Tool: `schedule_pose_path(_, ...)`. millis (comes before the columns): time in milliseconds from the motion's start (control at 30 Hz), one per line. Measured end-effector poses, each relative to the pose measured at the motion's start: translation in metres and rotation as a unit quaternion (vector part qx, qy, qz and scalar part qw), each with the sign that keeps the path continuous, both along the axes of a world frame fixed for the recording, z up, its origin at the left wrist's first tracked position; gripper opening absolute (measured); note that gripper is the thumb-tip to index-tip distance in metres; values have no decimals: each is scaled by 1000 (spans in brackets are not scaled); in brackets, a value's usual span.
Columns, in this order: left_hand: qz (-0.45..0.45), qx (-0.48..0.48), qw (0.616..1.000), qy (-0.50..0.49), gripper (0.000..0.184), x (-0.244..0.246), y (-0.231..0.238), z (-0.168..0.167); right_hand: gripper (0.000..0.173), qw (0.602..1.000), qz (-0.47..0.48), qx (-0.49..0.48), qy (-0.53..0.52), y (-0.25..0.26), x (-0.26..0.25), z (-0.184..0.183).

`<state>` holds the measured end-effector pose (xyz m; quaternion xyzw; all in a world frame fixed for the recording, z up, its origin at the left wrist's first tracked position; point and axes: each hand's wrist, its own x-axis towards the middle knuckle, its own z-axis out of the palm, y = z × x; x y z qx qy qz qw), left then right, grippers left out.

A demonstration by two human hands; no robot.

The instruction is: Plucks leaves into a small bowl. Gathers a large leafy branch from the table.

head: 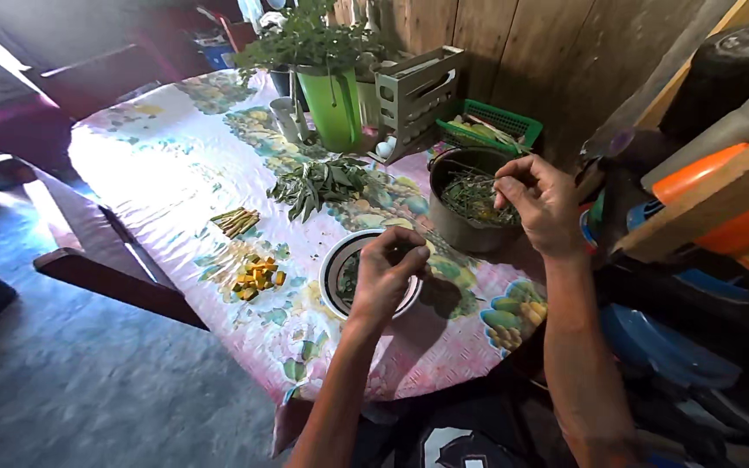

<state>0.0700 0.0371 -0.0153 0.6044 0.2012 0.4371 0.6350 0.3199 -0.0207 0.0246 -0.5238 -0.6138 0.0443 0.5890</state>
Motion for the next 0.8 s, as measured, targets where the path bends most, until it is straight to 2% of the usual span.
schedule_pose_path(167, -33, -60, 998, -12, 22, 17, -6, 8, 15, 990, 123, -14, 61, -20, -49, -5)
schedule_pose_path(333, -77, -80, 990, -84, 24, 15, -10, 8, 19, 986, 162, -31, 38, -12, -70, -7)
schedule_pose_path(500, -28, -35, 993, -108, 27, 7, -12, 2, 18, 988, 140, -60, 0, -11, -77, -5)
schedule_pose_path(600, 24, -2, 994, -103, 25, 8, -14, 2, 13, 991, 96, -88, -26, -11, -82, -7)
schedule_pose_path(800, 84, 13, 993, -88, 24, 9, -15, 1, 13, 992, 48, -92, -77, -8, -90, -10)
